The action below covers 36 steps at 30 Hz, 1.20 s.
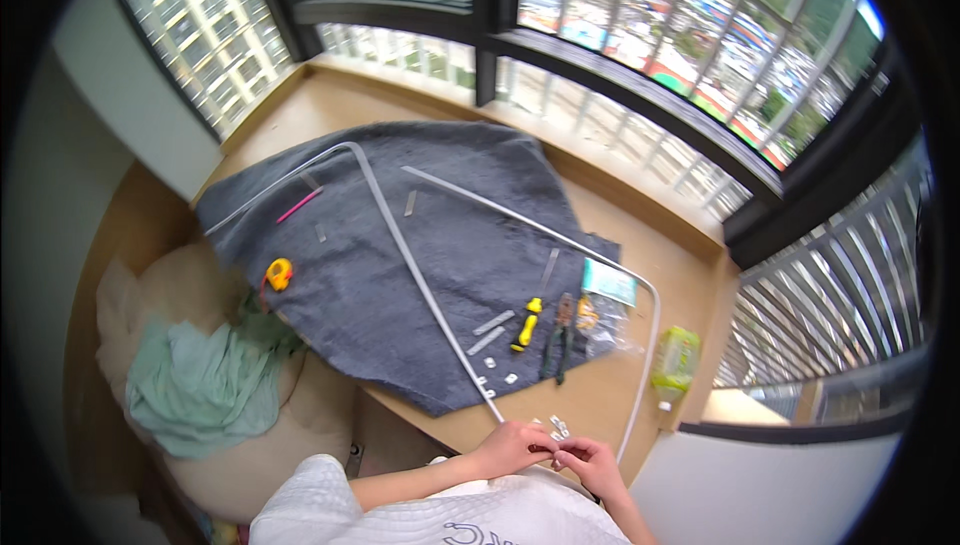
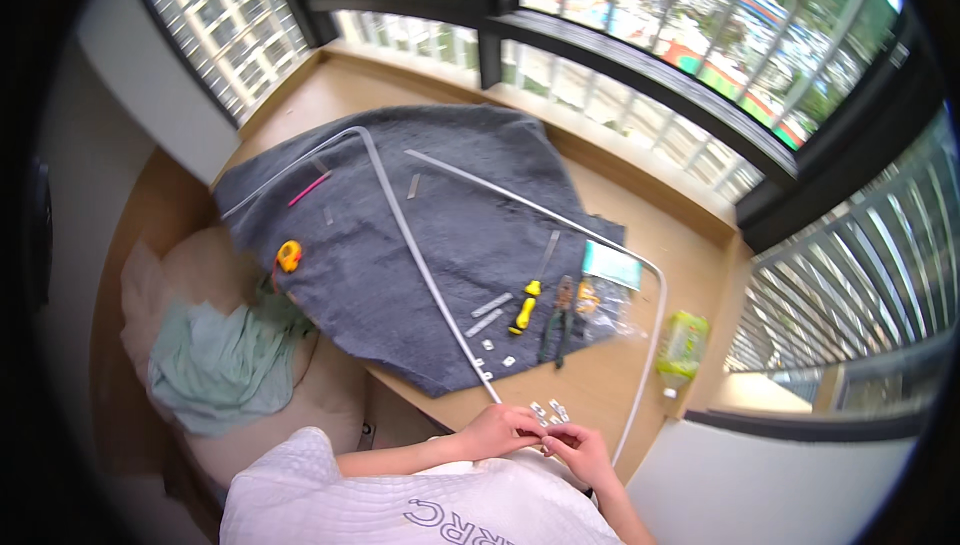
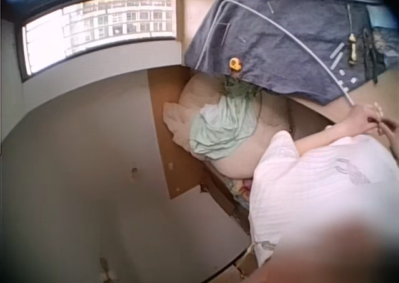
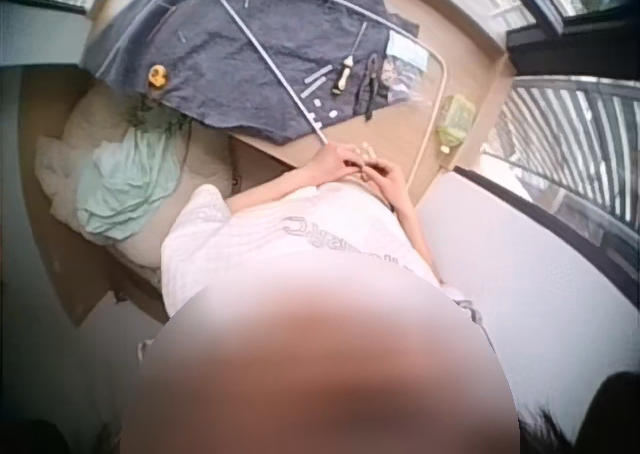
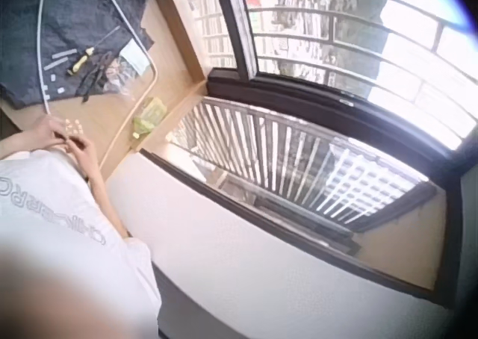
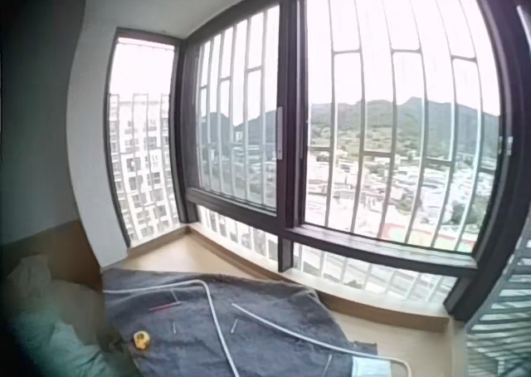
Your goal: The person assembles white cable ties with small white plastic clips using pliers. They repeatedly pick up a cable tie and a clip, insert the tie into the clip, and crimp it with pliers, then place the finished unit on the table.
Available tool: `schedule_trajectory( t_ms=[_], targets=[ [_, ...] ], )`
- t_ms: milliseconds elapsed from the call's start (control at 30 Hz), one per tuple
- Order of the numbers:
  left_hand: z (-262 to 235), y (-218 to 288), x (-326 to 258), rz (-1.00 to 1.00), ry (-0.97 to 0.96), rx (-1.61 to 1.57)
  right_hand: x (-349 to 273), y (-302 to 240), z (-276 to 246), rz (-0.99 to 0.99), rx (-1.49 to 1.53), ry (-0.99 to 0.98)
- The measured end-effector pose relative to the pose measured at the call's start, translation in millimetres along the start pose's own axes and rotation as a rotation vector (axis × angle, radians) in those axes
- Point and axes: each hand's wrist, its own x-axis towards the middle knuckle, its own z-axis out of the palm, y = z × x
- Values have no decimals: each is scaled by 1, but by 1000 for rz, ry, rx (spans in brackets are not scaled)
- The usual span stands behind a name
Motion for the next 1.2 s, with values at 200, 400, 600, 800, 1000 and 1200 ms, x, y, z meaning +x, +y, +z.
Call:
schedule_trajectory(
  t_ms=[200, 400, 600, 800, 1000, 1200],
  targets=[
    [-1, 31, -10, 68, -52, 69, -22, -7, -7, 47, -140, -186],
    [9, 63, -44, 128, -7, 158, -41, 0, 2, -114, -240, -347],
    [58, 75, -93, -209, 214, -327, -77, 12, 14, -205, -154, -329],
    [122, 97, -112, -308, 250, -598, -111, 38, 2, -394, -94, -283],
    [160, 127, -139, -262, 406, -594, -140, 46, 16, -423, -10, -248],
    [197, 109, -177, -161, 477, -622, -160, 77, 42, -432, 104, -167]
  ],
)
